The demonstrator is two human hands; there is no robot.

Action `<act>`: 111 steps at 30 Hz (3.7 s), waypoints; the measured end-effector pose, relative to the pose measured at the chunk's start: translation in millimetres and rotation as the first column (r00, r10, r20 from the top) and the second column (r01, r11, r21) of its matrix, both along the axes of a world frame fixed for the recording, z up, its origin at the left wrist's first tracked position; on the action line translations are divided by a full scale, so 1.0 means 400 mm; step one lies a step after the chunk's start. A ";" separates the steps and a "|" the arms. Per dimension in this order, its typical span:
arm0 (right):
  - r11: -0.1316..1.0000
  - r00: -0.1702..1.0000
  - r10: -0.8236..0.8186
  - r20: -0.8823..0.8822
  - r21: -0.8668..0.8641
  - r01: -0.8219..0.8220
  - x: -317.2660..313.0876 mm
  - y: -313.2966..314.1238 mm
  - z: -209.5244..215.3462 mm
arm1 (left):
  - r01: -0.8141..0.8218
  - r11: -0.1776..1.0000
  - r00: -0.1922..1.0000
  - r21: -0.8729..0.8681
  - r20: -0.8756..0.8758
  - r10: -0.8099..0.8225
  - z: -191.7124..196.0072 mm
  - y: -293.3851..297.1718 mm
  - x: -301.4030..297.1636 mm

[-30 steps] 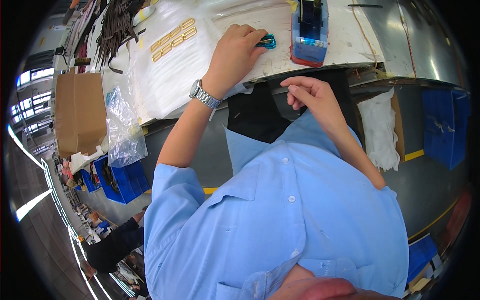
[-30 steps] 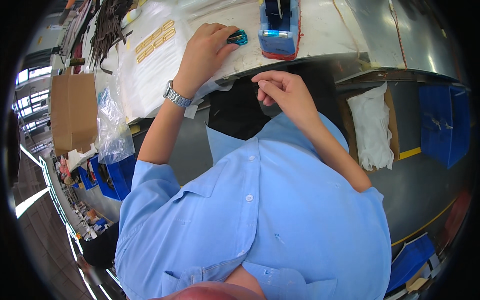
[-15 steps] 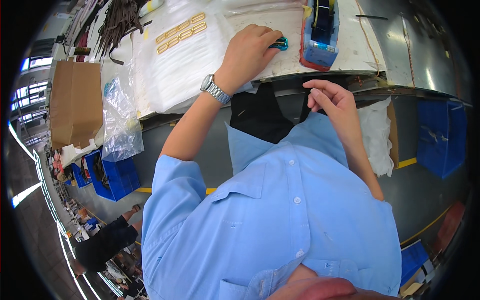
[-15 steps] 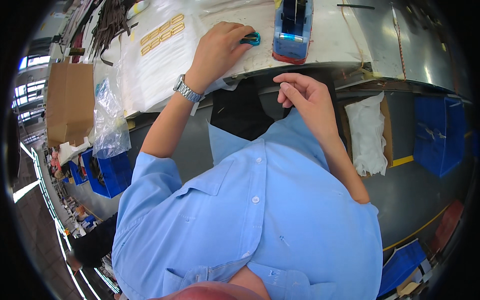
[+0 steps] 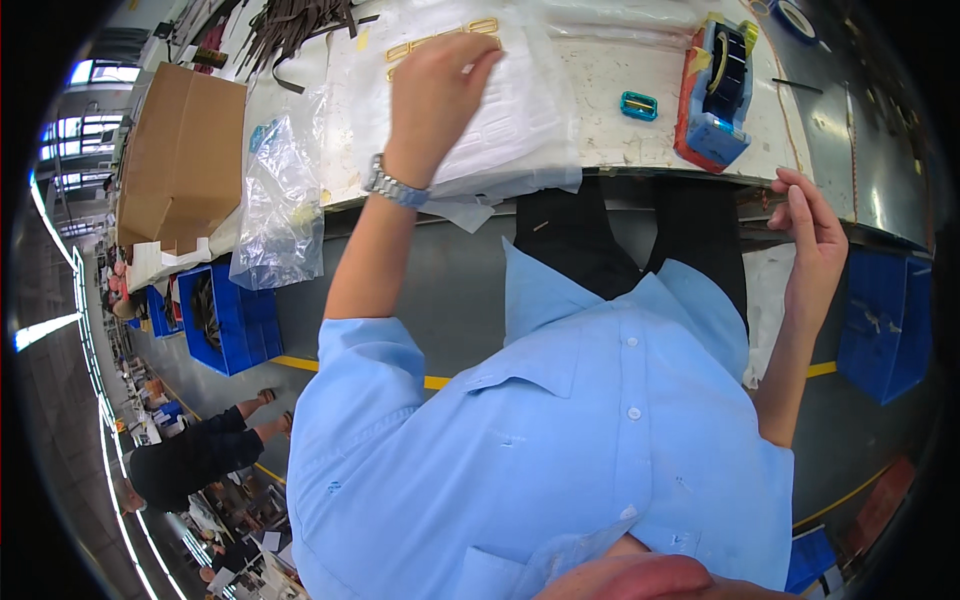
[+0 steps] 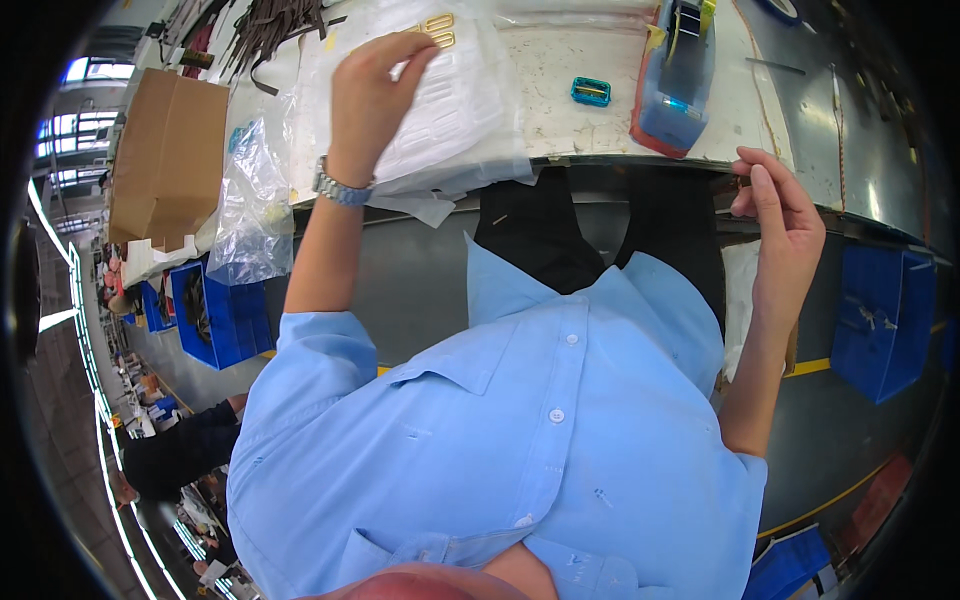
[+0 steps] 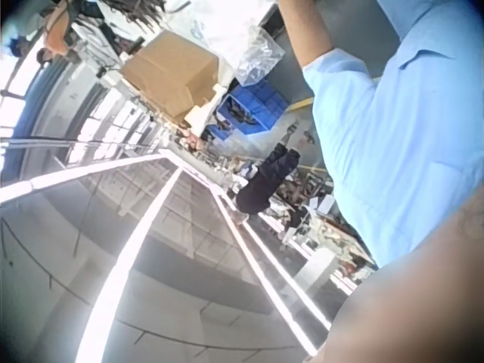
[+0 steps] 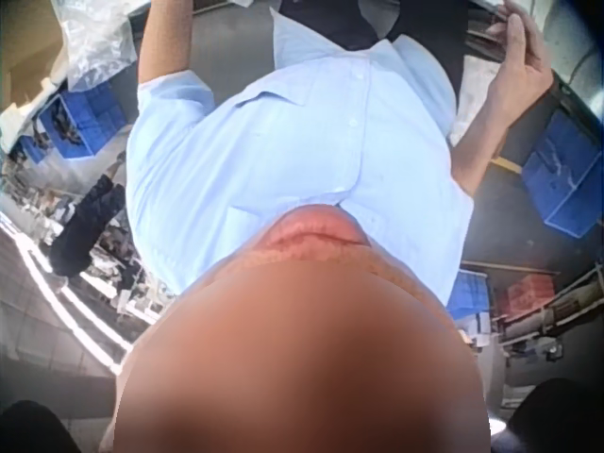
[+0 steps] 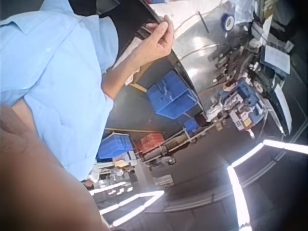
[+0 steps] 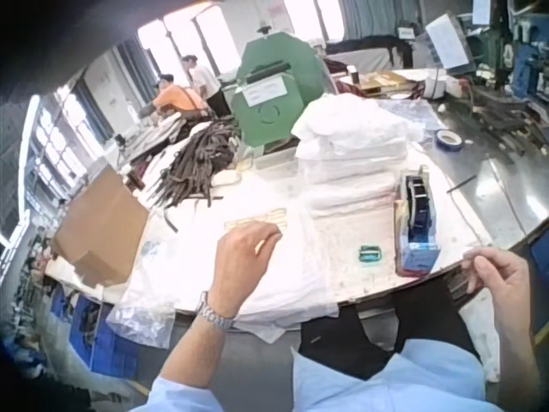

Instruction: Wrap small metal buckles with protective blue film.

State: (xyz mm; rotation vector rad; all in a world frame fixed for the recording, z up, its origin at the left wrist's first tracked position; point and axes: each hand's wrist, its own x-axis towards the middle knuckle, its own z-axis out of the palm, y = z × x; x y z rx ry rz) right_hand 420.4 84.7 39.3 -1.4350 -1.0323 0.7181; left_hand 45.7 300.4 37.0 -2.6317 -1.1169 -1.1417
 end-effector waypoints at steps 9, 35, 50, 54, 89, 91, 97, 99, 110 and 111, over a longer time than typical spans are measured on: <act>0.955 0.973 0.210 0.096 -0.234 -0.183 0.089 0.121 0.018 | -0.136 0.979 0.876 -0.151 -0.480 0.047 -0.087 0.199 -0.339; 0.808 0.979 0.183 -0.087 -0.554 -0.200 0.024 0.277 0.044 | 0.661 0.302 0.654 -0.687 0.724 0.217 0.022 0.034 -0.129; 0.932 0.822 0.225 -0.523 -0.130 -0.338 -0.168 -0.083 -0.103 | 0.734 0.029 0.655 -0.678 0.719 0.232 0.004 -0.312 0.268; 0.930 0.798 0.242 -0.551 -0.102 -0.353 -0.174 -0.093 -0.112 | 0.660 0.063 0.731 -0.748 0.660 0.175 -0.005 -0.332 0.280; 0.932 0.809 0.258 -0.527 -0.085 -0.352 -0.180 -0.094 -0.123 | 0.553 -0.138 0.830 -0.822 0.530 0.174 -0.055 -0.338 0.313; 0.935 0.819 0.253 -0.515 -0.088 -0.344 -0.178 -0.093 -0.126 | 0.549 -0.136 0.833 -0.825 0.528 0.166 -0.057 -0.341 0.317; 0.942 0.829 0.246 -0.502 -0.080 -0.327 -0.176 -0.094 -0.138 | 0.554 0.008 0.824 -0.833 0.549 0.139 -0.055 -0.359 0.334; 0.944 0.828 0.242 -0.506 -0.077 -0.322 -0.174 -0.094 -0.138 | 0.543 0.044 0.828 -0.838 0.544 0.138 -0.058 -0.363 0.343; 0.910 0.683 0.275 -0.677 -0.046 -0.412 -0.163 -0.088 -0.140 | 0.480 -0.080 0.876 -0.874 0.471 0.107 -0.083 -0.316 0.328; 0.910 0.683 0.273 -0.678 -0.047 -0.411 -0.162 -0.089 -0.139 | 0.472 -0.097 0.879 -0.876 0.459 0.131 -0.083 -0.310 0.328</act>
